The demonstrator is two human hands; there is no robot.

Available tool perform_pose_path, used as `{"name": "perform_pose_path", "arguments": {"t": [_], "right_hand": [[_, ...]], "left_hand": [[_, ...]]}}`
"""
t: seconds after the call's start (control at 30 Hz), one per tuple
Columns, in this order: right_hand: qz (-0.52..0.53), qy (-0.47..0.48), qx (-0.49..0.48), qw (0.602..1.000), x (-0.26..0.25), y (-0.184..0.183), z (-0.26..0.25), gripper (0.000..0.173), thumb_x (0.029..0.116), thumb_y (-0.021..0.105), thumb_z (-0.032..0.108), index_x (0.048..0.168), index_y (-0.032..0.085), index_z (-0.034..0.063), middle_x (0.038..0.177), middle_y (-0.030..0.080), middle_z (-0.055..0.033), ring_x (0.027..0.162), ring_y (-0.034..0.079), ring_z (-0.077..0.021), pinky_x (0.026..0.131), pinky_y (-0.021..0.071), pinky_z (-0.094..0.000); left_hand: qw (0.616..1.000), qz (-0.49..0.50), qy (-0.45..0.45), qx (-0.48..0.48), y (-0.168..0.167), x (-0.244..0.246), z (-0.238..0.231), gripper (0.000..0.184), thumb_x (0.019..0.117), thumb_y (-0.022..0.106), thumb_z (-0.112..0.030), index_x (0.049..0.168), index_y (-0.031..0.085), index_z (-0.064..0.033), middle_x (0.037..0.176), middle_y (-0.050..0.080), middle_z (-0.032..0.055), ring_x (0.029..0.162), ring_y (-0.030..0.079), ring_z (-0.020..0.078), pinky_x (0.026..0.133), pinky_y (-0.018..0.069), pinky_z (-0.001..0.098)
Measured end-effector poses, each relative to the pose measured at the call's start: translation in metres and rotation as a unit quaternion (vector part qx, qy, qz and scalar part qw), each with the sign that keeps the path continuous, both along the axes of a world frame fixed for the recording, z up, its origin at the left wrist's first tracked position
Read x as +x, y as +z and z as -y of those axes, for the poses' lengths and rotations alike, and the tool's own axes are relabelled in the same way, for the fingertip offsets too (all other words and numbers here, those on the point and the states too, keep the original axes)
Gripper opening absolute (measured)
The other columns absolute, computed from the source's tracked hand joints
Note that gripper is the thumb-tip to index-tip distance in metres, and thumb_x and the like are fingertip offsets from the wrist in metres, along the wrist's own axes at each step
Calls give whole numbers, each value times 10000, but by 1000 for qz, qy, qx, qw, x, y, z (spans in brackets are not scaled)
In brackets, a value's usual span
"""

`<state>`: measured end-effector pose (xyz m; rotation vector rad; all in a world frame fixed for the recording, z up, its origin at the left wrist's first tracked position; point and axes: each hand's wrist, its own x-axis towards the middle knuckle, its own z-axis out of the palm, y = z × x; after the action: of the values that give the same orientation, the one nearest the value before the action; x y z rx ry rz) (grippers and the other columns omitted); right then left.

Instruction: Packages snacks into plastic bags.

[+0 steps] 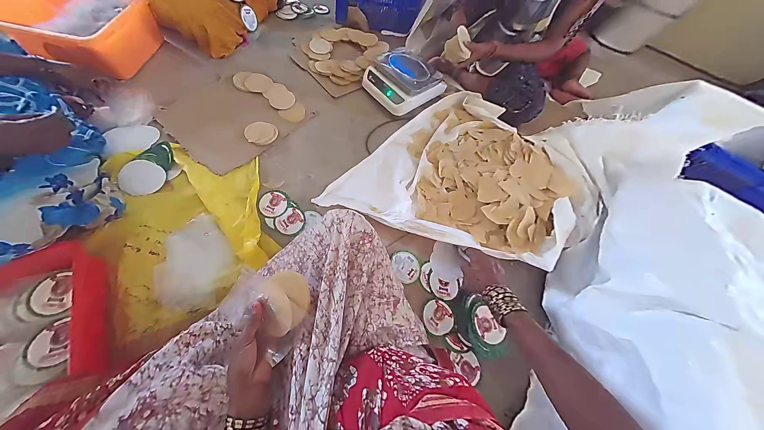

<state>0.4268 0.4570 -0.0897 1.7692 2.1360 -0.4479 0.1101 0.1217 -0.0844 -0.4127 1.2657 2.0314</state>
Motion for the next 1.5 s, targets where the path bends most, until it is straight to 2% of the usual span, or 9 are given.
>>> {"name": "perform_pose_path", "arguments": {"t": [0.13, 0.23, 0.33, 0.6, 0.73, 0.93, 1.17, 1.33, 1.5], "right_hand": [[-165, -111, 17, 980, 16, 10, -4, 317, 977, 673, 161, 1228, 696, -31, 1213, 676, -293, 1193, 618, -439, 1056, 413, -629], [-363, -270, 6, 892, 16, 16, 12, 114, 947, 692, 50, 1034, 693, -23, 876, 695, -89, 752, 650, -113, 720, 549, -305], [-461, -327, -26, 825, 20, 16, 19, 71, 965, 672, 42, 1007, 684, -15, 800, 710, -52, 656, 671, -86, 611, 571, -259], [-392, -282, -33, 875, 8, 11, 20, 203, 1003, 669, 207, 941, 679, 14, 785, 669, -45, 657, 625, -86, 630, 541, -286], [-432, -307, -93, 843, 2, 19, 25, 136, 1048, 540, 62, 1088, 641, -19, 833, 671, -49, 647, 654, -92, 597, 570, -264], [-410, -297, -73, 860, 8, 28, 27, 70, 945, 701, 35, 930, 665, -23, 734, 682, -49, 559, 635, -95, 552, 562, -260], [-359, -280, -86, 886, 5, 45, 22, 140, 999, 666, 128, 920, 632, 17, 631, 600, 26, 497, 550, -35, 510, 488, -199], [-471, -322, -151, 807, 6, 45, 20, 227, 1058, 528, 96, 842, 594, 114, 582, 596, 59, 483, 559, -31, 491, 489, -182], [-331, -203, -87, 917, 2, 47, 15, 105, 982, 675, 93, 940, 648, 1, 709, 635, 8, 575, 572, -27, 578, 490, -202]], "left_hand": [[1000, 9, 8, 18, -3, -2, 2, 223, 1082, 445, -201, 1163, 613, -78, 993, 738, 36, 914, 732, 133, 794, 633, 352], [1000, 1, 5, -9, 1, -1, -3, 216, 1088, 437, -198, 1147, 617, -94, 967, 736, 3, 893, 724, 96, 784, 626, 314], [1000, 0, -9, 2, 2, 0, -5, 227, 1091, 424, -199, 1130, 624, -98, 956, 741, 0, 878, 728, 97, 769, 631, 312], [1000, -2, -8, 15, -2, -1, 0, 231, 1091, 423, -195, 1129, 630, -101, 967, 742, 2, 898, 729, 100, 789, 631, 313], [1000, 8, 5, 1, 1, -1, -3, 218, 1096, 415, -177, 1112, 619, -100, 936, 740, -10, 856, 730, 85, 755, 633, 297], [999, 13, -8, 37, -2, 0, -1, 240, 1096, 408, -197, 1105, 630, -106, 951, 745, 6, 881, 736, 112, 775, 637, 328], [999, 6, -6, 45, -3, 0, 0, 234, 1094, 410, -185, 1107, 629, -100, 954, 747, 7, 881, 736, 111, 779, 635, 322], [999, 18, 3, 39, -2, 0, -1, 238, 1097, 409, -196, 1121, 618, -86, 957, 741, 24, 883, 735, 128, 775, 636, 339], [998, 10, 0, 59, -3, -1, 0, 221, 1087, 432, -189, 1094, 631, -94, 959, 744, 28, 895, 737, 130, 789, 635, 342]]}}
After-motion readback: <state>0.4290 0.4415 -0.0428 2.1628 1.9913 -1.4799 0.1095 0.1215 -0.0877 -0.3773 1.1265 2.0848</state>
